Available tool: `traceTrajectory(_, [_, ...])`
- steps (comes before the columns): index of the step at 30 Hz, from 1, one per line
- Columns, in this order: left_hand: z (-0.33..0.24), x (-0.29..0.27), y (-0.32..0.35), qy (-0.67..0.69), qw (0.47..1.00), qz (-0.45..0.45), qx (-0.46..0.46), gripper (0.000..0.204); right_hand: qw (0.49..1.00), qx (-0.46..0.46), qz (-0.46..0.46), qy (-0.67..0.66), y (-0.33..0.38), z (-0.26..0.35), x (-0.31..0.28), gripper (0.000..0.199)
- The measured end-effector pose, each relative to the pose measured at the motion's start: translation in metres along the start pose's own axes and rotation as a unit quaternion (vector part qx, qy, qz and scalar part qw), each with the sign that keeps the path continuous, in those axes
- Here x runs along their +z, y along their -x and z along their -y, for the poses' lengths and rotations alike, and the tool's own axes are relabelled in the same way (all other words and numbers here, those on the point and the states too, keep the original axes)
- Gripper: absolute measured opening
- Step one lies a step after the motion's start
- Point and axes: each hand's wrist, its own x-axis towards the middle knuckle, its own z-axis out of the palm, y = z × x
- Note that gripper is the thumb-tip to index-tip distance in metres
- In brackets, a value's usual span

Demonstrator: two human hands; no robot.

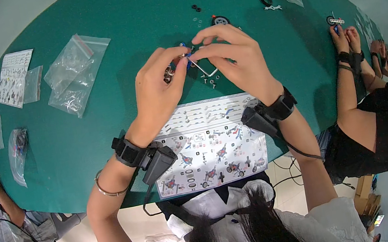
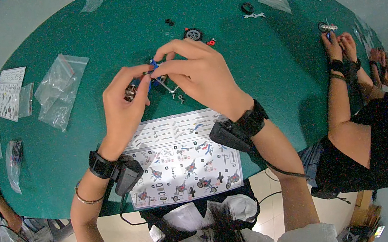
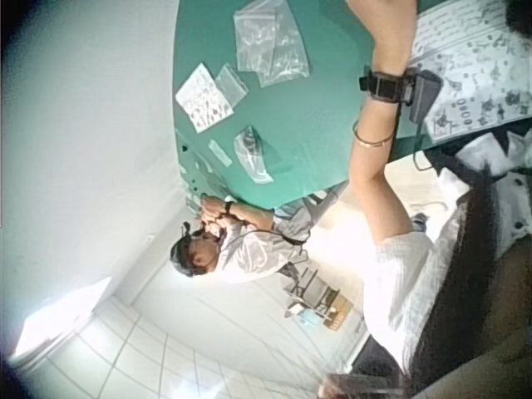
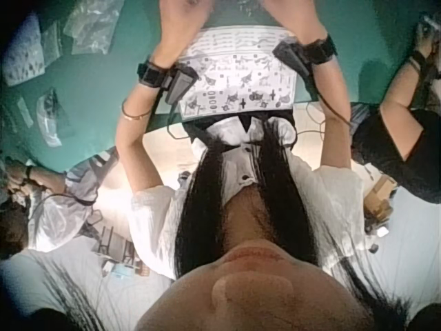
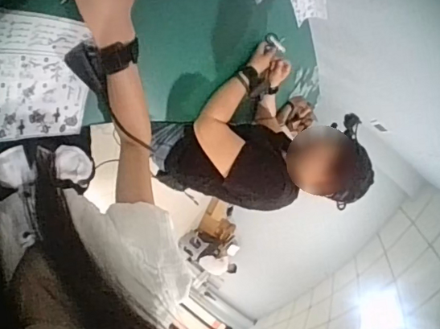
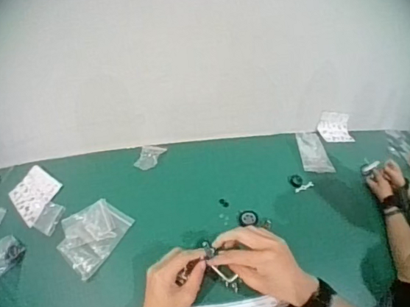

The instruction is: Assembling a small toy vehicle using pieces and instructions.

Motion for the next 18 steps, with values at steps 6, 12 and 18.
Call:
traceTrajectory(6, [0.0,-0.001,0.001,0.003,1.0,0.004,-0.021,0.018,0.975,0.184,0.028,-0.119,0.005,0.0,0.01,0.013])
traceTrajectory(12, [-0.005,-0.001,0.001,0.035,0.996,-0.034,-0.08,0.022,0.875,0.356,0.128,-0.304,0.0,0.003,-0.005,0.03])
traceTrajectory(18, [-0.004,-0.001,0.001,0.033,0.995,-0.031,-0.09,0.024,0.91,0.295,0.157,-0.247,0.009,0.0,0.003,0.026])
